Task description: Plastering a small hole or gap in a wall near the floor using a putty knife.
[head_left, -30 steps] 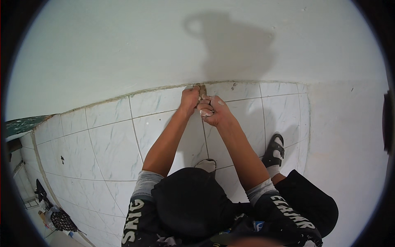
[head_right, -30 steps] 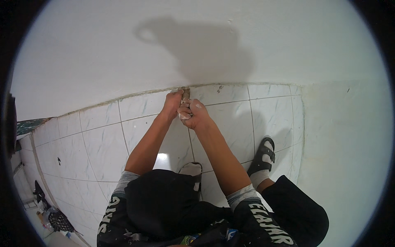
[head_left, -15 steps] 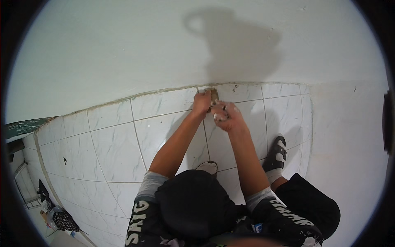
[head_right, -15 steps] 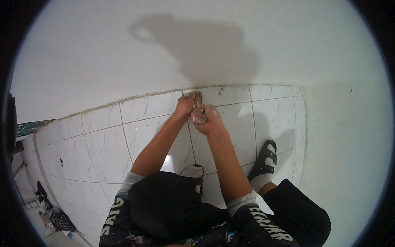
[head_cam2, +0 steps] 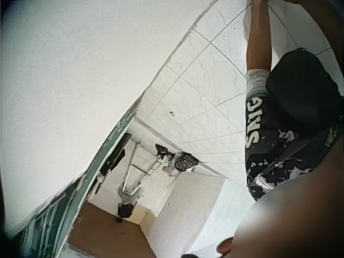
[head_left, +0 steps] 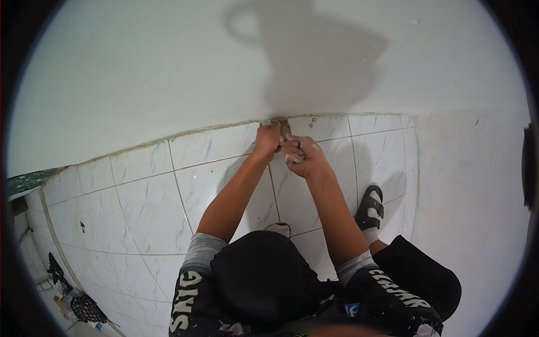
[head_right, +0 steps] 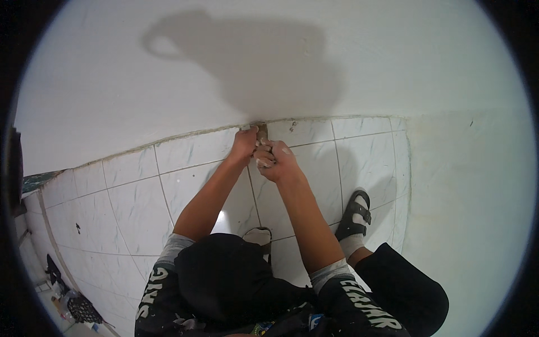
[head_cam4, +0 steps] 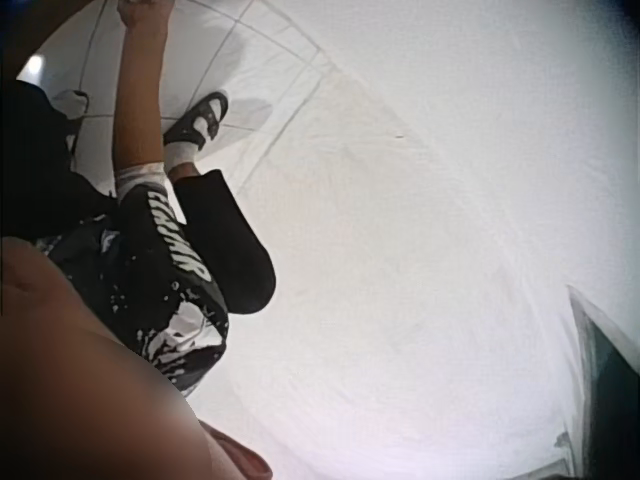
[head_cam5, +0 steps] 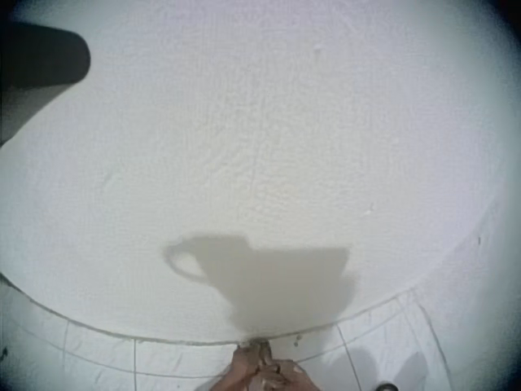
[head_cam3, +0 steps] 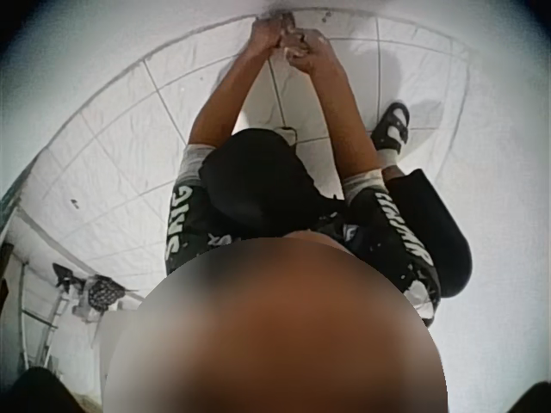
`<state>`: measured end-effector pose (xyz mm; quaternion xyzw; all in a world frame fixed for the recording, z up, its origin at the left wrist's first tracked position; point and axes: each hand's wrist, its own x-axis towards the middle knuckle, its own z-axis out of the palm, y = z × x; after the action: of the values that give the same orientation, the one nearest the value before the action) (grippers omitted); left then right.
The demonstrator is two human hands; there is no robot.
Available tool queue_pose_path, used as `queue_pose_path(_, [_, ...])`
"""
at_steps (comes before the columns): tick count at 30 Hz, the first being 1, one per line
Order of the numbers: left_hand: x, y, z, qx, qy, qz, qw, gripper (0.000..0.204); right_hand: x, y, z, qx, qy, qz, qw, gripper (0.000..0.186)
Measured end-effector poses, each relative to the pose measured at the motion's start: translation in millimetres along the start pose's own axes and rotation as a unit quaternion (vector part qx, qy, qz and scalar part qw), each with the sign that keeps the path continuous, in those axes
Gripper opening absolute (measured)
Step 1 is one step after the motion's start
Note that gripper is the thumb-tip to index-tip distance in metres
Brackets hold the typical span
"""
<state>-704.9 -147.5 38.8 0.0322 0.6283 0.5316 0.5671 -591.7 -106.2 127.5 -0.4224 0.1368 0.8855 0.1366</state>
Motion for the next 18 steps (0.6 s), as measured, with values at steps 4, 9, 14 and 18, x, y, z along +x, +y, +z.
queue_pose_path(4, [-3,0,0,-0.014,-0.018,0.007,1.000,0.034,-2,8,9,0.029,0.025,-0.022,0.999,0.026])
queue_pose_path(9, [-28,-17,-3,0.005,0.007,-0.040,0.999,0.036,-15,28,-20,0.007,0.053,-0.017,0.998,0.027])
queue_pose_path(14, [-9,-3,7,0.060,0.015,0.022,0.998,0.040,0,1,-16,0.038,0.040,-0.021,0.998,0.027])
queue_pose_path(18, [-9,0,3,0.051,0.002,0.029,0.998,0.040,-6,9,-6,0.012,0.020,-0.031,0.999,0.025])
